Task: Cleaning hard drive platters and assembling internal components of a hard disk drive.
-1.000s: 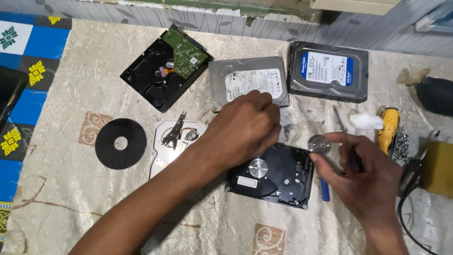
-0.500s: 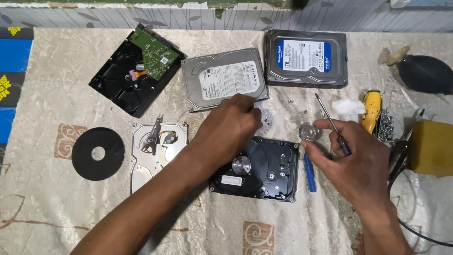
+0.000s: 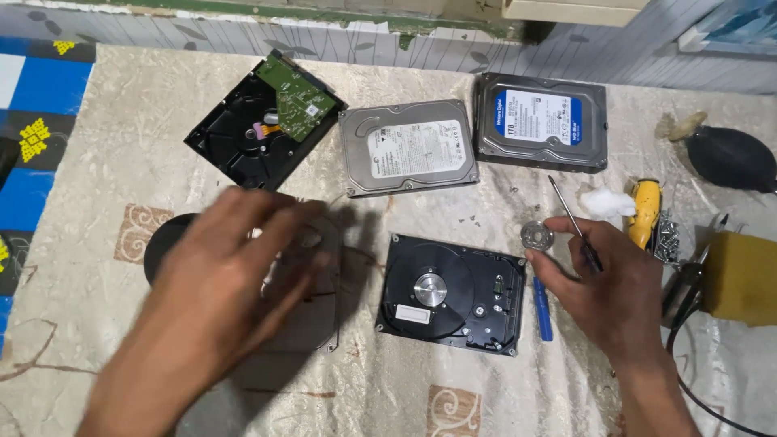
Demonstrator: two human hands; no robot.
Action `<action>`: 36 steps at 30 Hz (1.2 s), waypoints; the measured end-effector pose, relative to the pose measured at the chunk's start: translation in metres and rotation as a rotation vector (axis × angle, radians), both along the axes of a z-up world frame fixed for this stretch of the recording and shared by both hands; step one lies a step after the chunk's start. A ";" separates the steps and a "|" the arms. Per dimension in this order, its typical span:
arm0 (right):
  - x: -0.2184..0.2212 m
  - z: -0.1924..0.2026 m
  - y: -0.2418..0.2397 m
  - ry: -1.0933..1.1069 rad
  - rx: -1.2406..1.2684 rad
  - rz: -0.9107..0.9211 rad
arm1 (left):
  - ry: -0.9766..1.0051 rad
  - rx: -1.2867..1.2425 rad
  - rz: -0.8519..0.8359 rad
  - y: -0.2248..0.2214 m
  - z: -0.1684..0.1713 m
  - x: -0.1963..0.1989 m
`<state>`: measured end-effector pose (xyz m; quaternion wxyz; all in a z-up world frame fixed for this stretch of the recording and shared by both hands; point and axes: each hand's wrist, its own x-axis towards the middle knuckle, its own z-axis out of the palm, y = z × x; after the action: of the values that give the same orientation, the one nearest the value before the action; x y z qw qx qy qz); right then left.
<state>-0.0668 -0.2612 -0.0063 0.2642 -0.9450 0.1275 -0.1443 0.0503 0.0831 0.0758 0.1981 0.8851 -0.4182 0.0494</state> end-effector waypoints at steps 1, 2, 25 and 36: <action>0.002 0.000 0.001 0.021 0.014 -0.005 | -0.045 0.007 0.084 0.016 0.006 -0.004; 0.000 0.003 0.001 0.023 0.011 0.007 | -0.043 0.005 0.096 0.032 0.008 -0.001; 0.005 -0.009 0.037 0.013 0.466 -0.261 | 0.409 0.156 0.348 0.119 -0.052 0.020; 0.010 0.020 0.032 0.278 0.100 -0.320 | 0.336 0.441 0.405 0.114 -0.058 0.029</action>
<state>-0.0567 -0.2290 0.0134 0.2645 -0.9093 0.3179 -0.0463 0.0790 0.1968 0.0176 0.0540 0.9675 -0.1959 -0.1503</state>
